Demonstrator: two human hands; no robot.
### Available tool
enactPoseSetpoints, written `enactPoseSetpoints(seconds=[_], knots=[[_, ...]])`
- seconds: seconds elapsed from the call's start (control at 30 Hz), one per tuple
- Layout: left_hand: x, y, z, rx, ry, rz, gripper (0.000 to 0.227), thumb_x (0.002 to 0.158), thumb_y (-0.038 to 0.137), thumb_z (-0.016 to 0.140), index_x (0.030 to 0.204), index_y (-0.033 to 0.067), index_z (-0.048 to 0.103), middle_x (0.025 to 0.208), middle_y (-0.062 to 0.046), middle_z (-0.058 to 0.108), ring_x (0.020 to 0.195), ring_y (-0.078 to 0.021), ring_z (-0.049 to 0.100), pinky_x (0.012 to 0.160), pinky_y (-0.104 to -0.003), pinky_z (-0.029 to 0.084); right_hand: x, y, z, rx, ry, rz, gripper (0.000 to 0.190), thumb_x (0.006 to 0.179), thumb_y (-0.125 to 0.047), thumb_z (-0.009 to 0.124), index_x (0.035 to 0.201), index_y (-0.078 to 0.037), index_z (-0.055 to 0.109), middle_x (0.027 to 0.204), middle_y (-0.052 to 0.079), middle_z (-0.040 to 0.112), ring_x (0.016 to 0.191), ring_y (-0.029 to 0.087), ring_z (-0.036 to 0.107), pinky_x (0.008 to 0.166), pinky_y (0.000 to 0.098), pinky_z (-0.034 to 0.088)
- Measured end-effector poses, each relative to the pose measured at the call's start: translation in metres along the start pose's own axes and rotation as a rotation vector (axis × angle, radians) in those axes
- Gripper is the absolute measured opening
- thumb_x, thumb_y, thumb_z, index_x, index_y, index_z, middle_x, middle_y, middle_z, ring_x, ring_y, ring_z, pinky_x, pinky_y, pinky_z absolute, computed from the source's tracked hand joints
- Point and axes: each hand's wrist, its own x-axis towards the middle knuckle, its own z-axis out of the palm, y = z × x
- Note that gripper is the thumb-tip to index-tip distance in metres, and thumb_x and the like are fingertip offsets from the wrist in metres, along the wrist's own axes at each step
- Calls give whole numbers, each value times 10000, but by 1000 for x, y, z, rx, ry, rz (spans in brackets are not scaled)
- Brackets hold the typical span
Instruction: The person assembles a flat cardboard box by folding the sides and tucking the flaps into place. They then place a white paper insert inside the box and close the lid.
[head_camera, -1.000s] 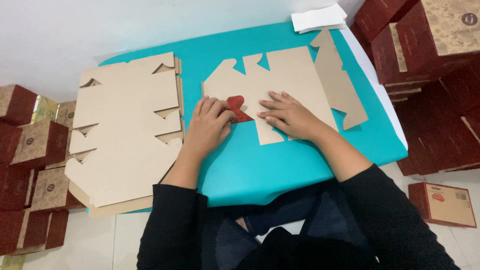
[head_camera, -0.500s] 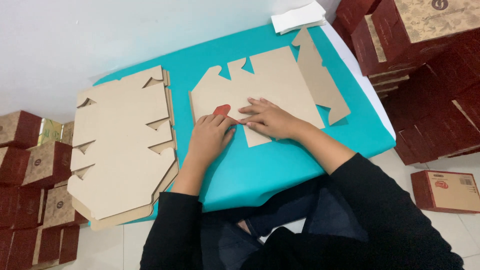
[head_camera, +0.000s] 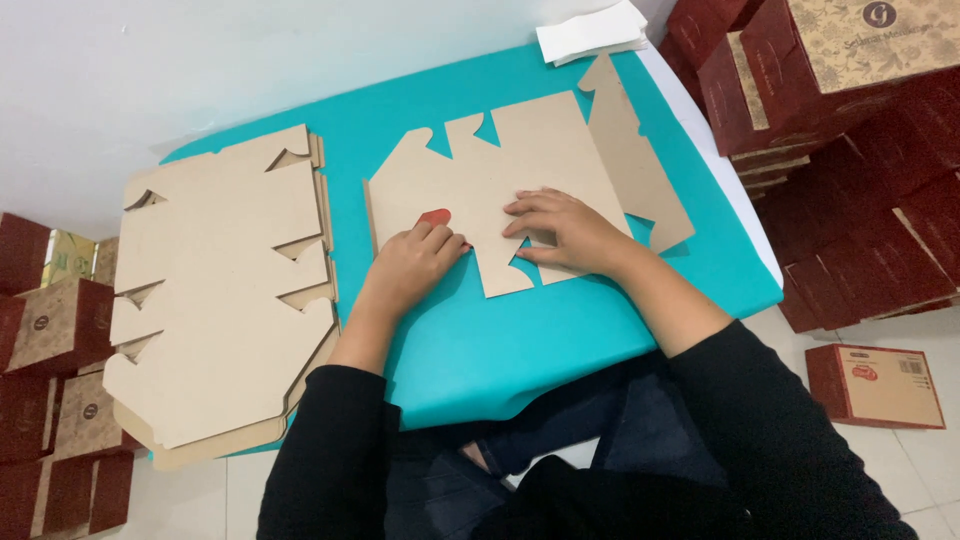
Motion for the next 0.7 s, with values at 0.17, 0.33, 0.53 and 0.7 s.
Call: enactPoseSetpoints(seconds=[0.17, 0.33, 0.53, 0.7], knots=[[0, 0, 1, -5, -10, 6, 101, 945, 293, 575, 941, 196, 605, 797, 30, 557, 804, -137, 607, 649, -241, 533, 1, 1, 6, -129, 25, -20, 206, 899, -294, 632, 1075, -200, 685, 1203, 22, 630, 1289, 226, 473, 1134, 411, 300], [3, 5, -7, -62, 54, -23, 77, 915, 285, 608, 903, 210, 617, 769, 42, 539, 795, -125, 584, 637, -229, 515, 8, 3, 12, -48, 91, 30, 167, 932, -265, 599, 923, -125, 690, 1139, 35, 646, 1239, 230, 514, 1083, 418, 376], [7, 11, -30, -225, 27, -72, 94, 915, 255, 598, 965, 183, 633, 755, 6, 580, 781, -159, 605, 654, -259, 522, 11, 5, 17, -46, 137, 119, 140, 902, -254, 633, 859, -122, 658, 1113, 16, 622, 1137, 215, 570, 985, 394, 451], [10, 20, -27, -185, -8, -110, 130, 891, 293, 615, 933, 197, 692, 752, 5, 581, 773, -164, 583, 638, -264, 520, 7, -11, 13, -104, 186, 126, 136, 898, -214, 632, 856, -86, 615, 1149, 74, 574, 1009, 278, 624, 861, 405, 513]])
